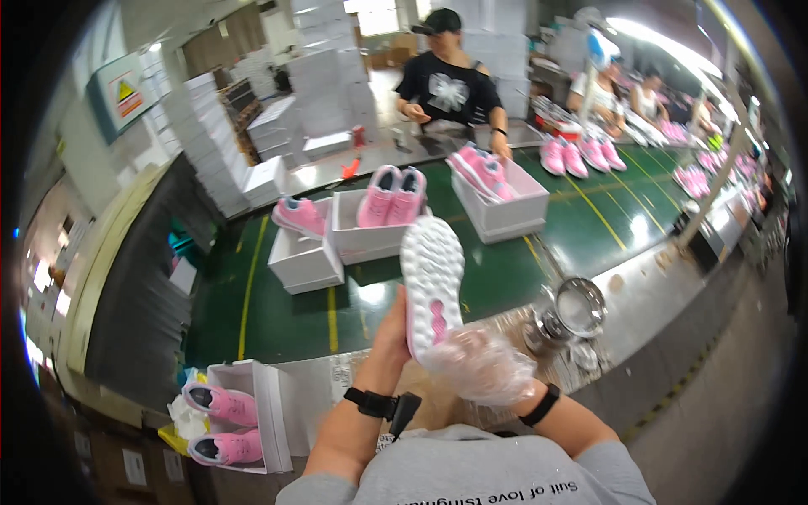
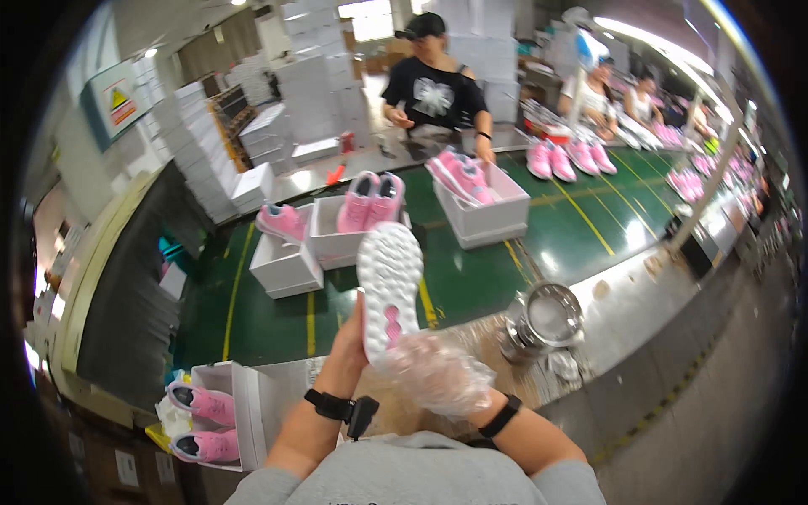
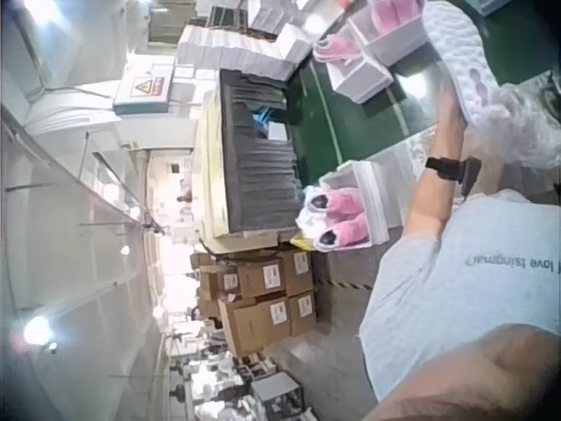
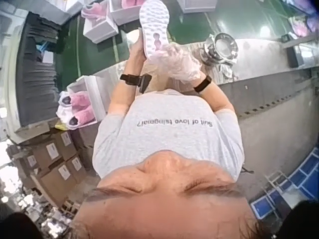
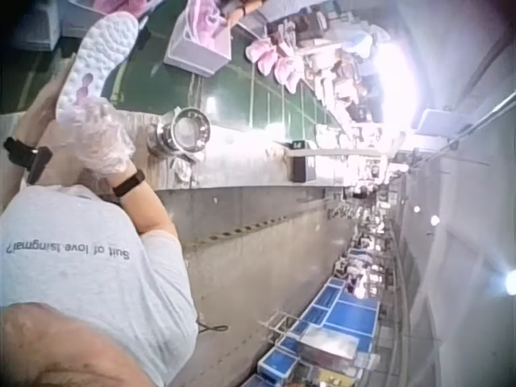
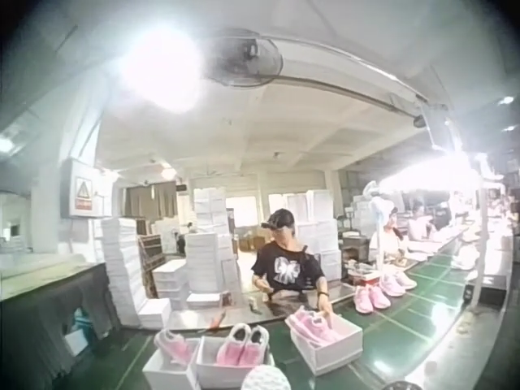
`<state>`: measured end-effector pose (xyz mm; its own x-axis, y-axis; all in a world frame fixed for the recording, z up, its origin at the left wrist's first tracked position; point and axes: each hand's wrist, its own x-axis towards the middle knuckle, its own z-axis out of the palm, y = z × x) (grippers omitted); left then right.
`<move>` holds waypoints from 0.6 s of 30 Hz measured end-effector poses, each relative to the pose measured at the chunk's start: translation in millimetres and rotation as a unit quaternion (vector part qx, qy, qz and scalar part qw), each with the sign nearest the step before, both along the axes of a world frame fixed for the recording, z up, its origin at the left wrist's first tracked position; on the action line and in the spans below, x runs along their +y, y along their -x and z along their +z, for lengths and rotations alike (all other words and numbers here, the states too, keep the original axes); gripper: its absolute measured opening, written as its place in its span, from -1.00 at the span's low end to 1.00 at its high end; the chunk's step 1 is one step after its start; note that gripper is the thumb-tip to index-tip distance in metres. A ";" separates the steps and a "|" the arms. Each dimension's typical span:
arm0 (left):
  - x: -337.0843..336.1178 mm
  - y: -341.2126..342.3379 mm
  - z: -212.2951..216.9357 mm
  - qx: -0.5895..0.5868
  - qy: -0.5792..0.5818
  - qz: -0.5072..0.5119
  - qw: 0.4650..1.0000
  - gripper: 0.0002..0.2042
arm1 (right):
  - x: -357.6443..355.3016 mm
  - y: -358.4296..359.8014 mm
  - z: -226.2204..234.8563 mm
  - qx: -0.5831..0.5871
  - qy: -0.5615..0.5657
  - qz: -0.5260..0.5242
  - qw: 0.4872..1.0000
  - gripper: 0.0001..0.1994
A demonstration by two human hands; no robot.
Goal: Inspect the soles of pink and white sneakers, apply a cleaning agent with a gloved hand, and place them into boxes on a factory assembly line.
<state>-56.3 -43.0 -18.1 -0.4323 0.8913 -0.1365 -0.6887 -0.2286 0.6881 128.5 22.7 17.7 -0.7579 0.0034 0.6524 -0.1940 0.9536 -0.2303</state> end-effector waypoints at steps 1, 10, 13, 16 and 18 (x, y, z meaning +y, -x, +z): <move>-15.6 8.9 -8.1 -0.019 0.010 -0.038 0.999 -0.41 | 0.8 8.7 16.8 -0.128 -0.014 -0.083 0.988 -0.68; -104.4 101.3 6.3 0.267 0.230 0.131 0.926 -0.48 | 11.5 5.7 -63.3 -0.134 0.213 -0.150 0.956 -0.84; -136.2 202.9 12.7 0.507 0.290 0.227 0.780 -0.37 | 2.7 18.5 -86.3 -0.126 0.271 -0.142 0.944 -0.81; -131.3 263.4 67.3 0.695 0.371 0.236 0.569 -0.34 | 0.3 35.3 -75.7 -0.122 0.293 -0.175 0.932 -0.80; -116.2 292.3 101.6 0.775 0.417 0.194 0.434 -0.36 | 5.2 43.4 -86.8 -0.103 0.274 -0.202 0.935 -0.80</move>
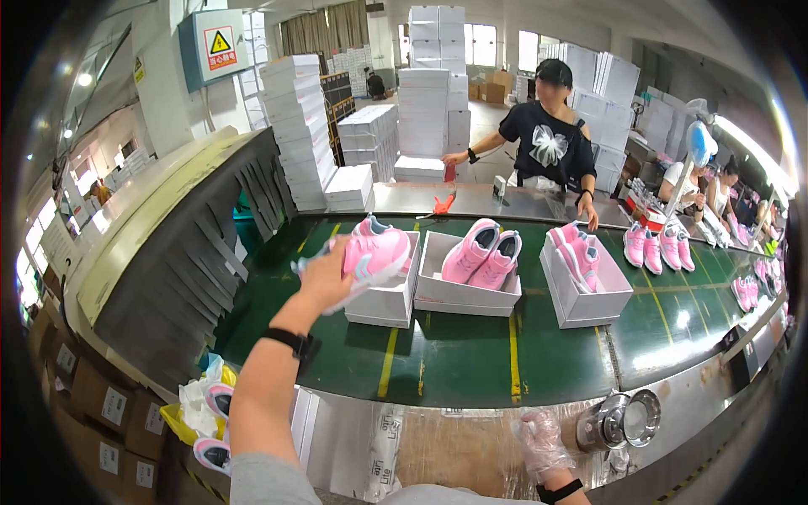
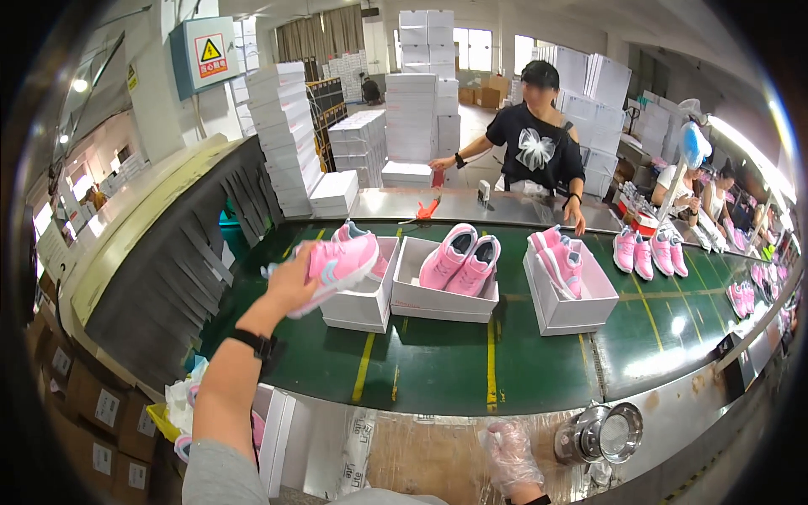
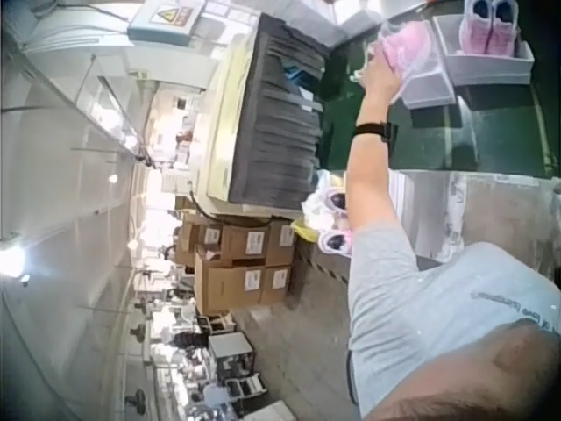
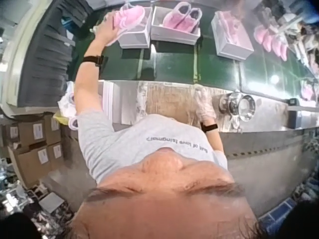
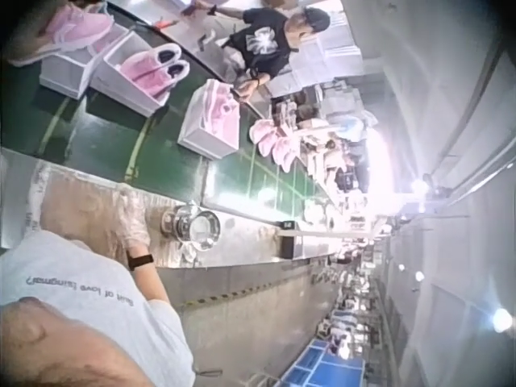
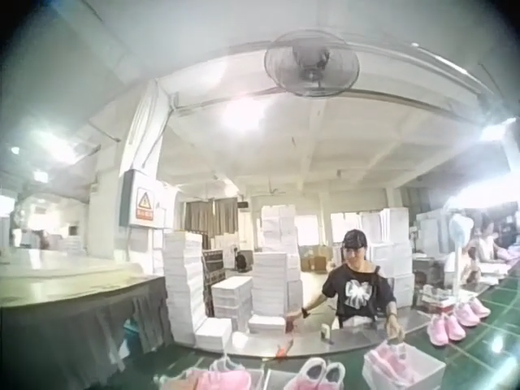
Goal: Inspect the soles of pink and white sneakers, apply a cleaning agent with a gloved hand, and place them into boxes on a factory assembly line.
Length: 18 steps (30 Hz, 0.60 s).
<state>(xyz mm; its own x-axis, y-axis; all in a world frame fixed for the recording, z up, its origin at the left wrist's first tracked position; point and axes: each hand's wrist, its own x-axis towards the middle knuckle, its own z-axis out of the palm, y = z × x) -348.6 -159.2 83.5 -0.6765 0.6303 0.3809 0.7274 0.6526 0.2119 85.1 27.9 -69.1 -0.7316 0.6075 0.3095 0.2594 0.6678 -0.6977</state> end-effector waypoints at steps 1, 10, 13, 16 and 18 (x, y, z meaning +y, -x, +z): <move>8.0 20.2 -0.7 0.058 0.049 -0.017 0.997 -0.36 | 0.6 0.9 -5.0 -0.007 0.002 -0.007 1.000 -0.80; 64.1 112.9 -80.3 0.053 0.438 -0.125 0.888 -0.44 | 19.2 26.1 -66.8 -0.027 0.084 -0.011 0.996 -0.89; 85.0 137.7 -85.5 -0.121 0.399 -0.132 0.899 -0.53 | 23.3 32.3 -53.2 -0.142 0.030 0.005 0.989 -0.88; 141.8 151.0 -43.8 -0.177 0.365 -0.058 0.912 -0.63 | 21.9 58.2 -9.5 -0.126 0.075 -0.004 0.989 -0.84; 162.5 173.8 -53.6 -0.068 0.280 -0.026 0.957 -0.65 | 18.2 81.5 17.4 -0.119 0.085 -0.013 0.989 -0.81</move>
